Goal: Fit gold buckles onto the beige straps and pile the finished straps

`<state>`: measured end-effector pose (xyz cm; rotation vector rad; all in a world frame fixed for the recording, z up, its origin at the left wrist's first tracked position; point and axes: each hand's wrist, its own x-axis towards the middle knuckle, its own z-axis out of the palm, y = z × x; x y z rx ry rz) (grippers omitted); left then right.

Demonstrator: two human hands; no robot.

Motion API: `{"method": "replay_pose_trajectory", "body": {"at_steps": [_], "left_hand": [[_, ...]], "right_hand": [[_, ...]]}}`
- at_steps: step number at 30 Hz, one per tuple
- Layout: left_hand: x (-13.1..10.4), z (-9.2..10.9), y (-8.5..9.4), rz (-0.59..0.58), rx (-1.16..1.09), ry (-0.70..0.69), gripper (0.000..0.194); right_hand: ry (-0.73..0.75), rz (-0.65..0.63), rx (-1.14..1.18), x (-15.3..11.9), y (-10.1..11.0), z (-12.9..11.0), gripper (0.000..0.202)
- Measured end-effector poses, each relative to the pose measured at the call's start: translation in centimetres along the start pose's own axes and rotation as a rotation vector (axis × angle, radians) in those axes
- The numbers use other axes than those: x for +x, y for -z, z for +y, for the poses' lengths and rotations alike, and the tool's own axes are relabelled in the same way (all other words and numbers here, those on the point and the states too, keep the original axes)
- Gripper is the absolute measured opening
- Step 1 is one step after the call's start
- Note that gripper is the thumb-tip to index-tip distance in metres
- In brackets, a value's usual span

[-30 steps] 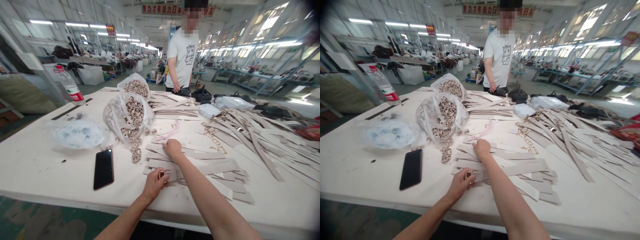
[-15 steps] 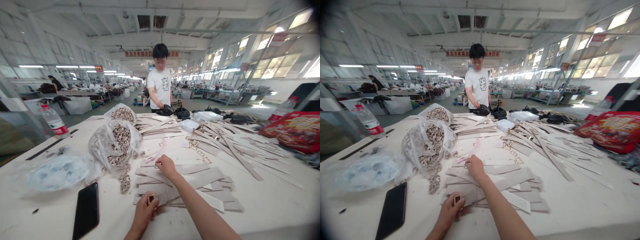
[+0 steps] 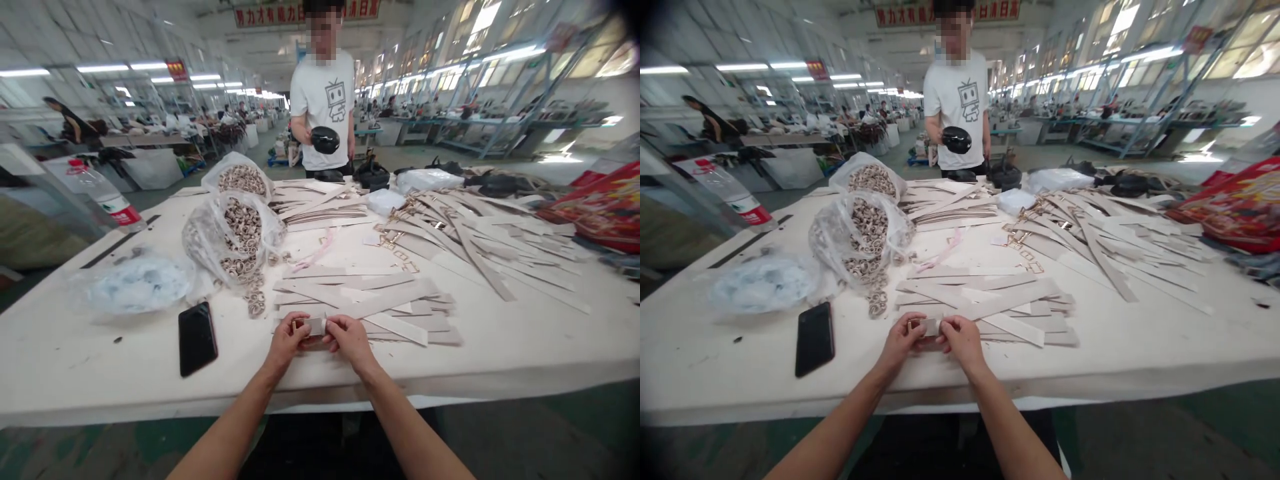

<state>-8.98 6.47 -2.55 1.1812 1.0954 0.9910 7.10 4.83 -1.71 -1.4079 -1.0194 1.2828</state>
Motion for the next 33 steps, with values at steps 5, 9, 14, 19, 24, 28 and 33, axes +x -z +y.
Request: {"method": "replay_pose_trajectory", "body": {"at_steps": [5, 9, 14, 19, 24, 28, 33], "left_hand": [[0.3, 0.2, 0.0, -0.013, 0.092, -0.029, 0.041], [0.7, -0.4, -0.1, 0.049, 0.056, -0.051, 0.045], [0.2, -0.3, -0.6, 0.114, 0.054, -0.085, 0.044], [0.2, -0.4, -0.4, 0.036, 0.139, -0.133, 0.038], [0.5, -1.0, -0.3, 0.028, 0.153, -0.075, 0.041], [0.3, -1.0, -0.5, 0.044, 0.163, -0.032, 0.044], [0.1, -1.1, -0.7, 0.064, 0.165, -0.052, 0.044]], "right_hand": [[0.051, 0.060, 0.098, 0.5, -0.1, 0.1, 0.017], [0.075, 0.070, 0.222, 1.5, -0.7, 1.5, 0.015], [0.112, 0.109, 0.212, 1.7, -1.2, 2.7, 0.021], [0.113, 0.105, 0.213, 1.5, -0.9, 2.4, 0.017], [0.174, 0.057, 0.141, 0.7, -0.3, 1.5, 0.011], [0.228, 0.040, 0.046, 0.0, 0.1, 1.0, 0.012], [0.210, 0.016, 0.128, 0.2, 0.1, 1.7, 0.014]]}}
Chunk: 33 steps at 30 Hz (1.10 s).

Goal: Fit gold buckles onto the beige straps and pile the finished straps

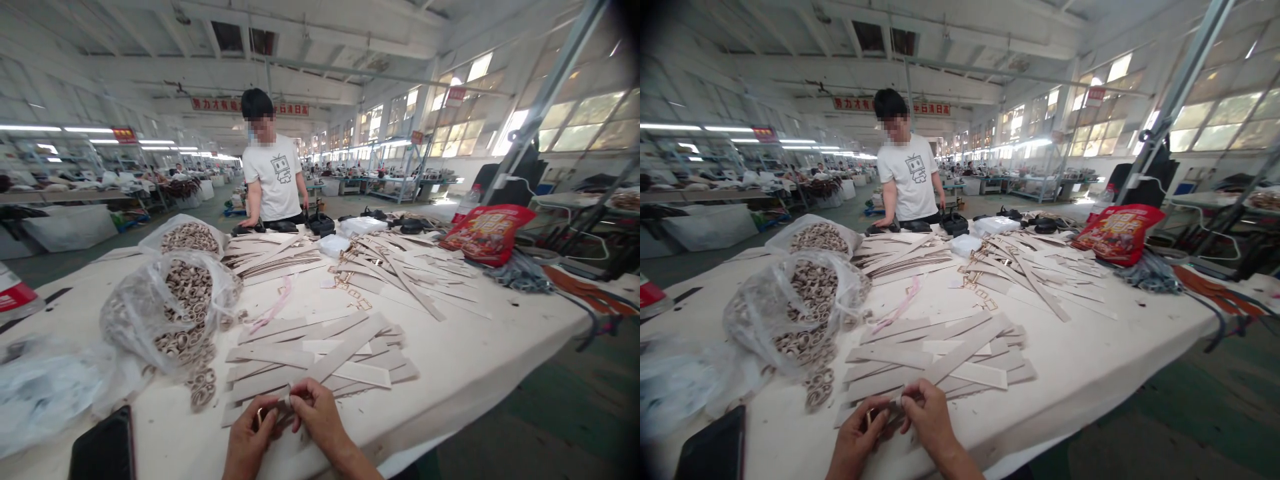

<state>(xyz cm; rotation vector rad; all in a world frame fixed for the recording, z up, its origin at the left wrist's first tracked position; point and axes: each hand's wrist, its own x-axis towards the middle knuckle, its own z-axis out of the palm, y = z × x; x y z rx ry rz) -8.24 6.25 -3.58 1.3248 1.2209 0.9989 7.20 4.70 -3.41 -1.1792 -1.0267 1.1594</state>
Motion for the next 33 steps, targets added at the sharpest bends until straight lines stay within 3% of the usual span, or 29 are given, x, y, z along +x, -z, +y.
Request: {"method": "replay_pose_trajectory", "body": {"at_steps": [5, 12, 15, 18, 21, 25, 30, 33], "left_hand": [[-0.1, 0.2, -0.1, 0.016, -0.026, 0.010, 0.042], [-0.5, 1.2, -0.5, 0.077, -0.090, 0.001, 0.047], [-0.7, 2.0, -0.6, 0.122, -0.030, -0.102, 0.044], [-0.7, 3.5, -0.6, 0.033, 0.141, -0.213, 0.037], [-0.8, 4.9, -0.8, -0.089, 0.221, -0.234, 0.032], [-1.0, 5.5, -2.0, -0.038, 0.083, -0.191, 0.035], [-1.3, 5.7, -3.7, 0.089, -0.159, -0.106, 0.040], [-1.3, 5.9, -4.2, 0.067, -0.179, -0.070, 0.042]], "right_hand": [[-0.034, -0.028, 0.137, 0.4, -0.3, 0.7, 0.016], [0.125, -0.061, -0.076, -0.4, -0.6, -0.5, 0.014], [0.158, -0.072, -0.131, -0.6, -0.3, -1.3, 0.012], [0.144, -0.113, -0.128, -0.6, 0.3, -2.2, 0.012], [0.161, -0.136, -0.155, -0.6, 0.7, -2.7, 0.012], [0.183, -0.131, -0.093, -0.7, 1.1, -3.2, 0.015], [0.137, -0.007, 0.017, -0.8, 1.8, -4.3, 0.017], [0.060, 0.010, 0.086, -0.7, 2.4, -4.2, 0.021]]}}
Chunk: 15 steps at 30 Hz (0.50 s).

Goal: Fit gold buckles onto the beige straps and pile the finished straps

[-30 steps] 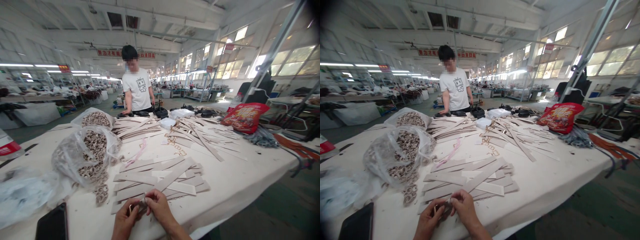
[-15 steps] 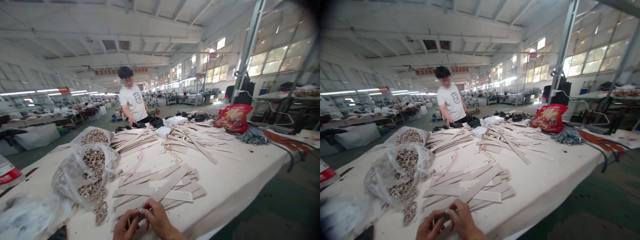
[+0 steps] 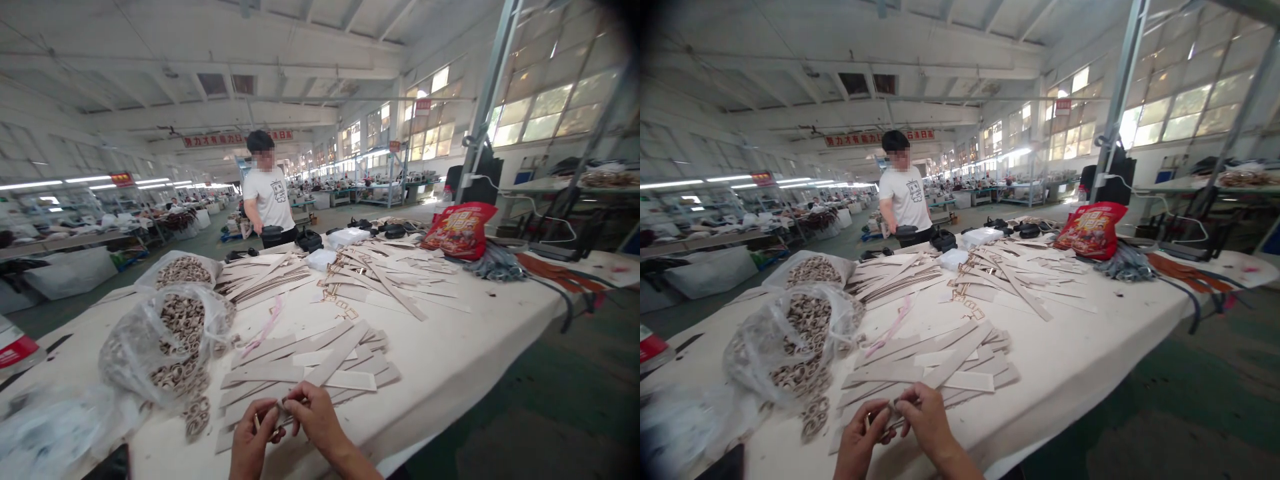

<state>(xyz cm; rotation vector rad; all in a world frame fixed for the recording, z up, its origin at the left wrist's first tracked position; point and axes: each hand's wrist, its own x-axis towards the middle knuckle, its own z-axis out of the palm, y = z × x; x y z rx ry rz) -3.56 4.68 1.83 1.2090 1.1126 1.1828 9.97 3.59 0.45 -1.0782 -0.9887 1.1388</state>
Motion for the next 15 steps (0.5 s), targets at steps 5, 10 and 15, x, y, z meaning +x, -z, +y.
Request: {"method": "replay_pose_trajectory", "body": {"at_steps": [5, 10, 15], "left_hand": [[0.1, -0.1, -1.0, -0.043, -0.001, -0.001, 0.040], [0.6, 0.7, -1.3, -0.079, -0.001, 0.019, 0.038], [1.1, 1.6, -1.0, -0.046, -0.054, 0.044, 0.040]], "right_hand": [[-0.104, 0.027, 0.184, -0.2, 0.7, 1.7, 0.033], [0.022, 0.121, 0.070, -1.3, 1.0, 1.4, 0.029], [0.226, 0.165, -0.197, -2.1, 1.3, 0.4, 0.017]]}}
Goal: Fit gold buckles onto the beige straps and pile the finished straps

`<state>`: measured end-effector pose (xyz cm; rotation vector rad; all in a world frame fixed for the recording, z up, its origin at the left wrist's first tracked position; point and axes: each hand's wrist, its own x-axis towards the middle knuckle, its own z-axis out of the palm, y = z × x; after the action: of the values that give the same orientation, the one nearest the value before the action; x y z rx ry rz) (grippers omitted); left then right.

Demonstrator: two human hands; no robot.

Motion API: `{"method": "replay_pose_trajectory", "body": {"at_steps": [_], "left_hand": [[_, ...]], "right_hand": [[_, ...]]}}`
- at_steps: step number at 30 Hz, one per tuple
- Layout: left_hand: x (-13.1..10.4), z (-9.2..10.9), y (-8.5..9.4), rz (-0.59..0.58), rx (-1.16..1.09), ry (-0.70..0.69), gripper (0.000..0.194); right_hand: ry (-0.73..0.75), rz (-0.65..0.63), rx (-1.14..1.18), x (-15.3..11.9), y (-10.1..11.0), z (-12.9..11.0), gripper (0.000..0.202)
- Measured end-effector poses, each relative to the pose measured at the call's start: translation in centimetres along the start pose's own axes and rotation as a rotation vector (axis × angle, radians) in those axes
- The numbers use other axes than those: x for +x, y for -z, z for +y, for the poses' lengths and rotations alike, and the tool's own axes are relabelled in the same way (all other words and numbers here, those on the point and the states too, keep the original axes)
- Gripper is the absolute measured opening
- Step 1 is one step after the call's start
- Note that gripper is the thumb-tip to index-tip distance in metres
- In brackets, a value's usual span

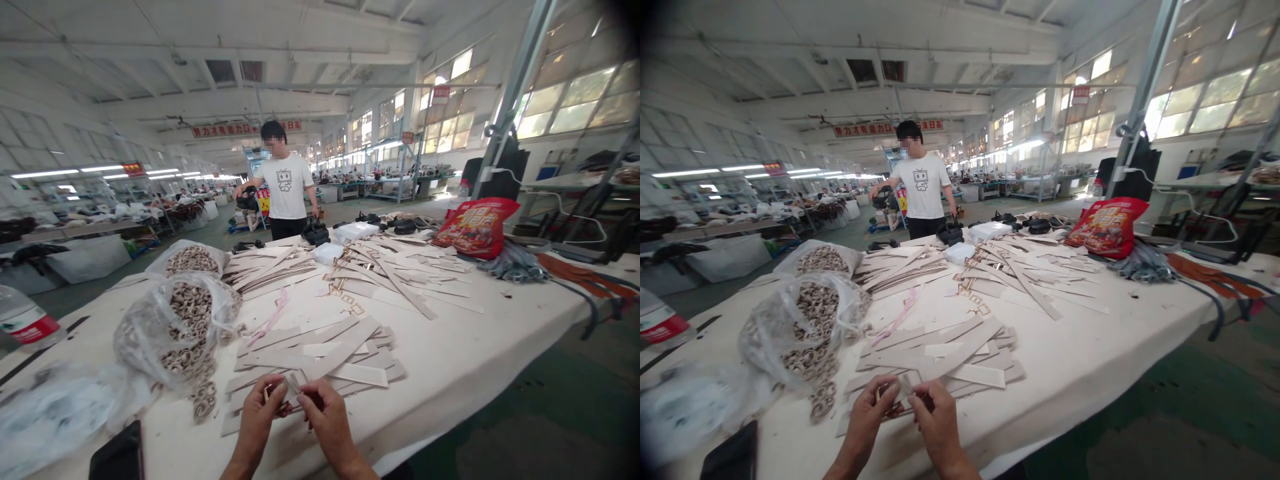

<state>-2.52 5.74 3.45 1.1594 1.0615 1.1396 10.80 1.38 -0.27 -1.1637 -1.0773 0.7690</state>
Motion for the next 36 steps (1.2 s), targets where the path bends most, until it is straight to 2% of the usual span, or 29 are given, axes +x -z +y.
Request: {"method": "replay_pose_trajectory", "body": {"at_steps": [3, 5, 9, 11, 15, 18, 21, 26, 31, 34, 36], "left_hand": [[-0.1, -0.4, -0.5, 0.049, -0.031, 0.011, 0.042], [-0.3, -0.9, -0.9, 0.099, -0.059, 0.010, 0.044], [-0.3, -1.9, -1.3, 0.164, -0.106, 0.013, 0.046], [-0.3, -2.1, -1.2, 0.168, -0.100, 0.001, 0.045], [-0.5, -2.2, -0.6, 0.078, 0.023, -0.075, 0.038], [-0.8, -2.1, -0.1, -0.041, 0.126, -0.090, 0.034], [-0.9, -1.8, 0.3, -0.136, 0.148, -0.088, 0.031], [-1.1, -1.0, 0.4, -0.184, 0.160, -0.137, 0.029], [-1.6, 0.2, 0.4, -0.326, 0.217, -0.150, 0.026], [-1.7, 0.4, 0.7, -0.397, 0.151, -0.091, 0.029], [-1.5, 0.0, 0.8, -0.398, 0.099, -0.037, 0.031]], "right_hand": [[0.153, 0.065, -0.163, 0.3, 0.1, -0.3, 0.012], [0.201, 0.077, -0.223, 0.5, 0.1, -0.3, 0.012], [0.186, 0.047, -0.242, 0.8, 0.0, 0.1, 0.014], [0.082, 0.008, -0.164, 0.9, -0.1, 0.5, 0.016], [-0.260, -0.091, 0.103, 1.2, -0.3, 1.4, 0.027], [-0.377, -0.232, 0.191, 1.6, -0.2, 1.7, 0.035], [-0.355, -0.321, 0.221, 2.0, 0.4, 1.1, 0.030], [-0.347, -0.439, 0.218, 2.3, 1.6, -0.3, 0.027], [-0.338, -0.443, 0.204, 2.2, 2.0, 0.7, 0.028], [-0.317, -0.421, 0.169, 1.9, 1.9, 0.7, 0.031], [-0.309, -0.393, 0.069, 1.6, 1.8, -0.1, 0.031]]}}
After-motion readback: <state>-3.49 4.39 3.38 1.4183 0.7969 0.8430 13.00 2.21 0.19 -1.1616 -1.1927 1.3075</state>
